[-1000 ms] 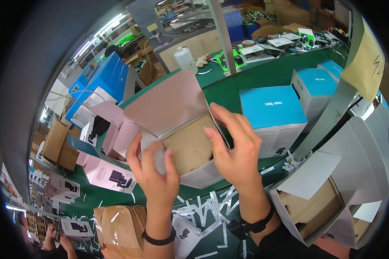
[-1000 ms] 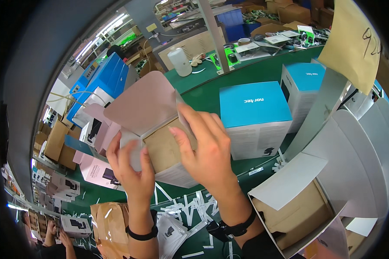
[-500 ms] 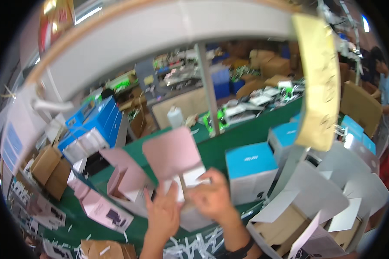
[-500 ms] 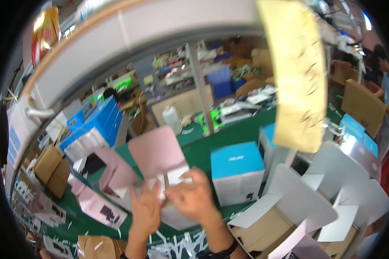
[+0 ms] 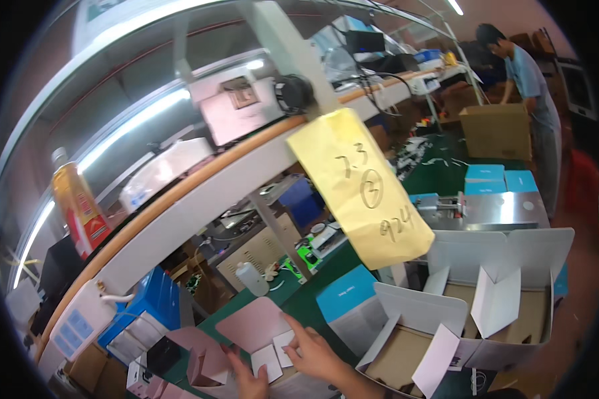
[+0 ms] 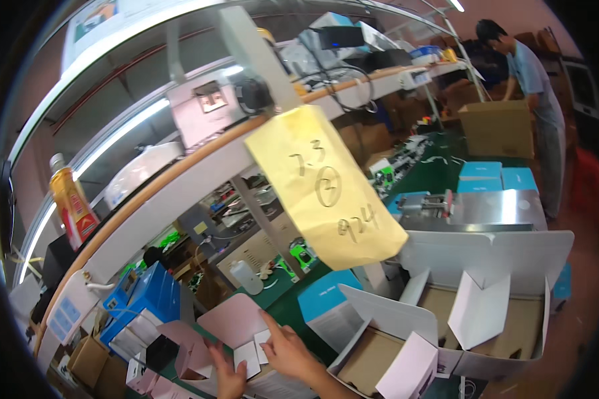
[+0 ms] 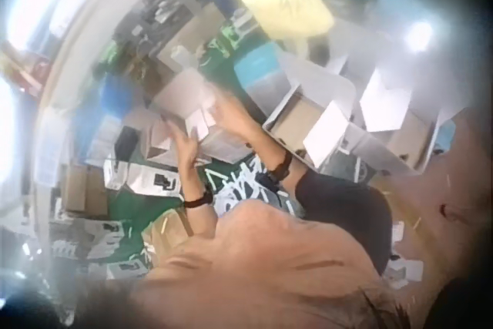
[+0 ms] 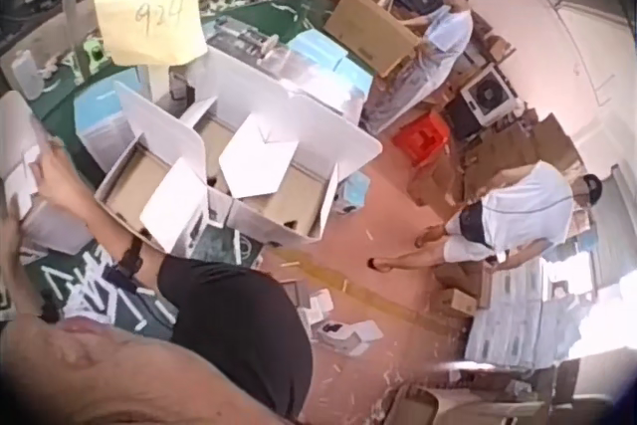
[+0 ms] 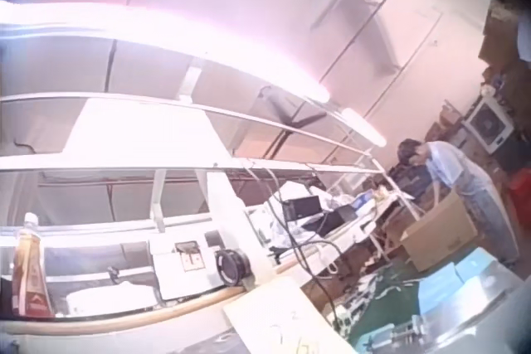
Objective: Packing electronic device components and manuals into cardboard retail boxes on an assembly line.
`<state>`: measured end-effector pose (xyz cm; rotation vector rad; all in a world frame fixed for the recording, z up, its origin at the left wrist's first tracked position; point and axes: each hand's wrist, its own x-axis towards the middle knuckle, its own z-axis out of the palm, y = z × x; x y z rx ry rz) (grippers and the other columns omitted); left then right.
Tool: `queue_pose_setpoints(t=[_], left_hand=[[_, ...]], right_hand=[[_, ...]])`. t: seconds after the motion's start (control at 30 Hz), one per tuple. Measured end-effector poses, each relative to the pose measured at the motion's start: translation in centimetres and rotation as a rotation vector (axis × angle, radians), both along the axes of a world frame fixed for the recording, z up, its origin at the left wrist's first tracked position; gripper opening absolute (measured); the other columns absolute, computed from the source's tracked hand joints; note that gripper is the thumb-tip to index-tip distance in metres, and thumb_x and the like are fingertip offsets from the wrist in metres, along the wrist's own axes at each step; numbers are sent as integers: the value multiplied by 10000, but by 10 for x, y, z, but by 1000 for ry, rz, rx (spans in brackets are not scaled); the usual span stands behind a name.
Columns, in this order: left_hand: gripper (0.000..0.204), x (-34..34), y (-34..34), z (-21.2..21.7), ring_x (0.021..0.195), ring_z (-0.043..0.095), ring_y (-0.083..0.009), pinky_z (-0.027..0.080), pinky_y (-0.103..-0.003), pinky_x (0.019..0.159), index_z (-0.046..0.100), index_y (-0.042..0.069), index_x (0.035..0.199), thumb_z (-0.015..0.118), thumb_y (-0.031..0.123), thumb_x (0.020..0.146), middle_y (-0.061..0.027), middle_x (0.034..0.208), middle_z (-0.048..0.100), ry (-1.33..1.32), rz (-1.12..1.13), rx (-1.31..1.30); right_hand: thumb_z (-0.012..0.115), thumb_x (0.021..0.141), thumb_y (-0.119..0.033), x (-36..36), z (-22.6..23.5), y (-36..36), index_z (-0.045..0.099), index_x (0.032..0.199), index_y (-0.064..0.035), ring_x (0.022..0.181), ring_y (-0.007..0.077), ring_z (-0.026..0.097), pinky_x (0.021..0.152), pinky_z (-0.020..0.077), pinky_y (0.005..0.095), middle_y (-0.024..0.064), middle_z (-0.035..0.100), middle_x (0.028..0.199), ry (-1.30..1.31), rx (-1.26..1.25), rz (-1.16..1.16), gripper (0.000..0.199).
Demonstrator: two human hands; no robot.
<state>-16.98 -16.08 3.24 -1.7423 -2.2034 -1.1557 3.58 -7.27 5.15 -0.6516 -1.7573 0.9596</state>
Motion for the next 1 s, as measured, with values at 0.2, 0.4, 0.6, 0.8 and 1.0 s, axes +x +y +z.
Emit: queue_pose_setpoints(t=[0.2,0.4,0.6,0.8,1.0], left_hand=[[737,-18,0,-29,1427,441,-412,354,-477,1189,281,-104,1533,605,-46,874,-289,1508,472,-424,-334,266],[674,14,8,-9,1251,558,-357,385,-533,1131,523,50,1163,923,378,730,-199,1266,590,-299,-550,356],[614,31,9,-8,1426,443,-412,316,-539,1189,552,56,1207,881,329,766,-180,1375,572,-388,-527,374],[436,37,-1,-13,1428,452,-421,327,-550,1182,644,50,1142,858,140,773,-165,1291,658,-468,-503,446],[313,49,-7,-6,1358,547,-412,372,-580,1164,758,24,1105,829,98,809,-153,1222,720,-32,-421,413]], right_hand=[[750,779,36,-14,-7,4,445,1466,-82,1383,396,442,1148,381,452,161,513,1406,76,232,-149,761],[944,672,-331,1,-50,23,624,1139,-50,1411,443,447,1167,364,533,173,598,1310,397,366,187,631],[873,757,-223,14,-40,27,661,1136,-34,1403,414,445,1150,361,512,180,605,1319,368,306,292,474],[799,816,-35,14,-41,13,695,1041,5,1347,423,516,1117,407,509,174,666,1232,429,233,216,251],[774,805,-13,6,-52,11,718,949,-1,1281,443,570,1094,438,550,179,694,1176,464,407,-23,155]])
